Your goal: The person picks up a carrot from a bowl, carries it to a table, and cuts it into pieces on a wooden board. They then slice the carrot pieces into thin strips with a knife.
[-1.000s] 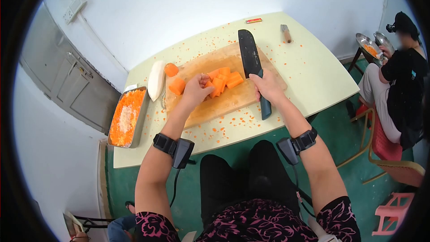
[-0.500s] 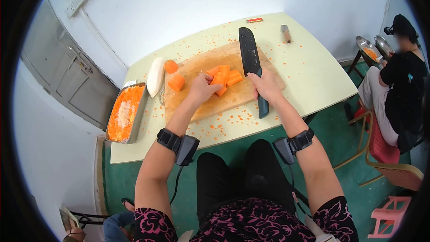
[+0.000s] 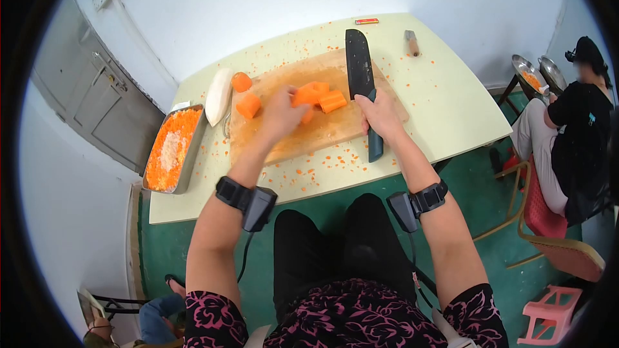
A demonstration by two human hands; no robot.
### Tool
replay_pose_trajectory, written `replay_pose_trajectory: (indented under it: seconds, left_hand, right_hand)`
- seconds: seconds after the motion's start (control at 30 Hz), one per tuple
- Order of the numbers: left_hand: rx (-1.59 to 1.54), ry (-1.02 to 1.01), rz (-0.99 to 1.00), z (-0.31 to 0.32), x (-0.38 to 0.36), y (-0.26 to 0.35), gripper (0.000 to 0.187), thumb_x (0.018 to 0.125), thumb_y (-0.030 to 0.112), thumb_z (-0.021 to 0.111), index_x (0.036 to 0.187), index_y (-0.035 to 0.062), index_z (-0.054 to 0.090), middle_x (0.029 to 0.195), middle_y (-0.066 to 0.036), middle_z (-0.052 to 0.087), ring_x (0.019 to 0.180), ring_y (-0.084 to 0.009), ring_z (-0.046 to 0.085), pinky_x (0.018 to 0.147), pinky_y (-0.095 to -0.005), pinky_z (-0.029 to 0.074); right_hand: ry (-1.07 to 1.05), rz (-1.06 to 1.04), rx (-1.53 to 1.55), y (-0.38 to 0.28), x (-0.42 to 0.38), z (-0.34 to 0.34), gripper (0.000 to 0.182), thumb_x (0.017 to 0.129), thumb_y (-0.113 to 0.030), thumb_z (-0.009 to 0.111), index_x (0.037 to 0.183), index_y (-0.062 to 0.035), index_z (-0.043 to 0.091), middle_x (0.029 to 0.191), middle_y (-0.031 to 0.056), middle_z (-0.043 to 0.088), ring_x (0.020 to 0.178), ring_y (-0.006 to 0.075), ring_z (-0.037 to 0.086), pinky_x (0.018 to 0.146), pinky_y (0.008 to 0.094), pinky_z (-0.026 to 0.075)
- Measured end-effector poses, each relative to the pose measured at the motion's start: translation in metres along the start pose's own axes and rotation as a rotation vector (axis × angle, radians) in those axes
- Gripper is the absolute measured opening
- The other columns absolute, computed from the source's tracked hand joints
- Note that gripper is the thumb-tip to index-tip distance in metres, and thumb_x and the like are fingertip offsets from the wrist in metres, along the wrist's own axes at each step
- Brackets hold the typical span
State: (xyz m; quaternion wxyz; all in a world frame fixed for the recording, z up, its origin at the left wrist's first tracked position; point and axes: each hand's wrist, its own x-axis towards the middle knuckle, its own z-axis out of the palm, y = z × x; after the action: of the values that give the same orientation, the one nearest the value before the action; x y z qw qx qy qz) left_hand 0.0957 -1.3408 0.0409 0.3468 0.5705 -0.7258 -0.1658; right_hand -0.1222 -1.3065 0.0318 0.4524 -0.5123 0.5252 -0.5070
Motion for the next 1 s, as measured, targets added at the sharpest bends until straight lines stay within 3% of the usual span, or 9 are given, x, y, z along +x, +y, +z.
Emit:
replay_pose_trajectory:
  seconds: [0.03, 0.13, 0.23, 0.33, 0.43, 0.53, 0.63, 0.83, 1.0]
  left_hand:
    - [0.034, 0.004, -0.015, -0.013, 0.005, -0.007, 0.033, 0.075, 0.020, 0.069, 0.095, -0.0025, 0.055, 0.095, -0.016, 0.063, 0.090, -0.0278, 0.062, 0.079, -0.0363, 0.049]
    - [-0.113, -0.469, -0.370, -0.055, 0.016, -0.024, 0.041, 0.081, 0.024, 0.066, 0.108, -0.0045, 0.056, 0.095, -0.013, 0.061, 0.087, -0.0218, 0.060, 0.076, -0.0320, 0.049]
    - [0.000, -0.416, -0.244, -0.059, 0.006, -0.036, 0.038, 0.079, 0.025, 0.065, 0.098, -0.0071, 0.061, 0.083, -0.014, 0.063, 0.075, -0.0273, 0.060, 0.070, -0.0359, 0.048]
    - [0.259, -0.363, 0.061, -0.052, 0.005, -0.029, 0.043, 0.080, 0.029, 0.063, 0.105, -0.0063, 0.060, 0.086, -0.017, 0.063, 0.078, -0.0288, 0.060, 0.070, -0.0350, 0.048]
    - [0.327, -0.488, -0.151, -0.049, 0.027, 0.005, 0.043, 0.080, 0.030, 0.062, 0.108, -0.0030, 0.060, 0.098, -0.021, 0.062, 0.090, -0.0302, 0.060, 0.077, -0.0354, 0.048]
    - [0.257, -0.189, 0.113, -0.027, 0.047, -0.006, 0.043, 0.078, 0.029, 0.064, 0.110, 0.0010, 0.061, 0.109, -0.021, 0.061, 0.101, -0.0304, 0.058, 0.084, -0.0366, 0.047]
    - [0.357, -0.420, 0.070, -0.010, 0.060, 0.006, 0.042, 0.077, 0.026, 0.064, 0.111, 0.0007, 0.060, 0.110, -0.019, 0.061, 0.105, -0.0316, 0.057, 0.088, -0.0379, 0.046]
    - [0.543, -0.436, 0.139, -0.022, 0.078, 0.004, 0.035, 0.079, 0.022, 0.062, 0.106, 0.0001, 0.062, 0.108, -0.019, 0.062, 0.104, -0.0319, 0.057, 0.086, -0.0382, 0.047]
    - [0.724, -0.291, -0.037, -0.060, 0.121, -0.049, 0.027, 0.082, 0.020, 0.060, 0.100, 0.0003, 0.064, 0.103, -0.020, 0.063, 0.098, -0.0332, 0.060, 0.082, -0.0385, 0.049]
  right_hand:
    - [-0.002, 0.003, -0.001, 0.001, 0.001, 0.000, 0.020, 0.090, -0.019, 0.053, 0.092, -0.0009, 0.046, 0.052, 0.0039, 0.049, 0.038, 0.0130, 0.049, 0.037, 0.0280, 0.041]
    - [-0.001, 0.012, -0.001, 0.003, 0.003, 0.000, 0.020, 0.090, -0.019, 0.053, 0.092, -0.0010, 0.046, 0.052, 0.0037, 0.049, 0.038, 0.0130, 0.049, 0.037, 0.0280, 0.041]
    - [-0.006, 0.016, 0.002, -0.001, 0.001, 0.002, 0.020, 0.090, -0.019, 0.053, 0.092, -0.0009, 0.046, 0.052, 0.0039, 0.049, 0.038, 0.0129, 0.048, 0.038, 0.0280, 0.041]
    - [-0.004, 0.019, -0.003, 0.000, 0.000, 0.001, 0.020, 0.090, -0.019, 0.053, 0.093, -0.0006, 0.046, 0.052, 0.0040, 0.049, 0.038, 0.0128, 0.048, 0.038, 0.0280, 0.041]
    - [0.007, 0.019, -0.002, -0.001, 0.000, 0.000, 0.021, 0.089, -0.019, 0.054, 0.092, 0.0002, 0.046, 0.054, 0.0048, 0.049, 0.038, 0.0140, 0.050, 0.039, 0.0291, 0.042]
    - [0.000, 0.013, 0.006, 0.001, 0.001, -0.001, 0.022, 0.088, -0.019, 0.054, 0.089, 0.0014, 0.045, 0.057, 0.0068, 0.050, 0.039, 0.0161, 0.051, 0.040, 0.0313, 0.043]
    - [0.012, 0.020, -0.009, -0.003, 0.000, 0.001, 0.023, 0.088, -0.019, 0.054, 0.090, 0.0018, 0.046, 0.057, 0.0070, 0.051, 0.039, 0.0161, 0.051, 0.040, 0.0313, 0.043]
    - [0.033, 0.052, -0.019, 0.001, 0.003, 0.002, 0.023, 0.089, -0.020, 0.053, 0.093, 0.0022, 0.046, 0.054, 0.0067, 0.050, 0.039, 0.0160, 0.051, 0.040, 0.0309, 0.042]
    - [0.005, 0.017, -0.027, 0.000, 0.001, 0.001, 0.023, 0.088, -0.020, 0.054, 0.092, 0.0014, 0.047, 0.053, 0.0066, 0.050, 0.038, 0.0156, 0.051, 0.040, 0.0305, 0.042]
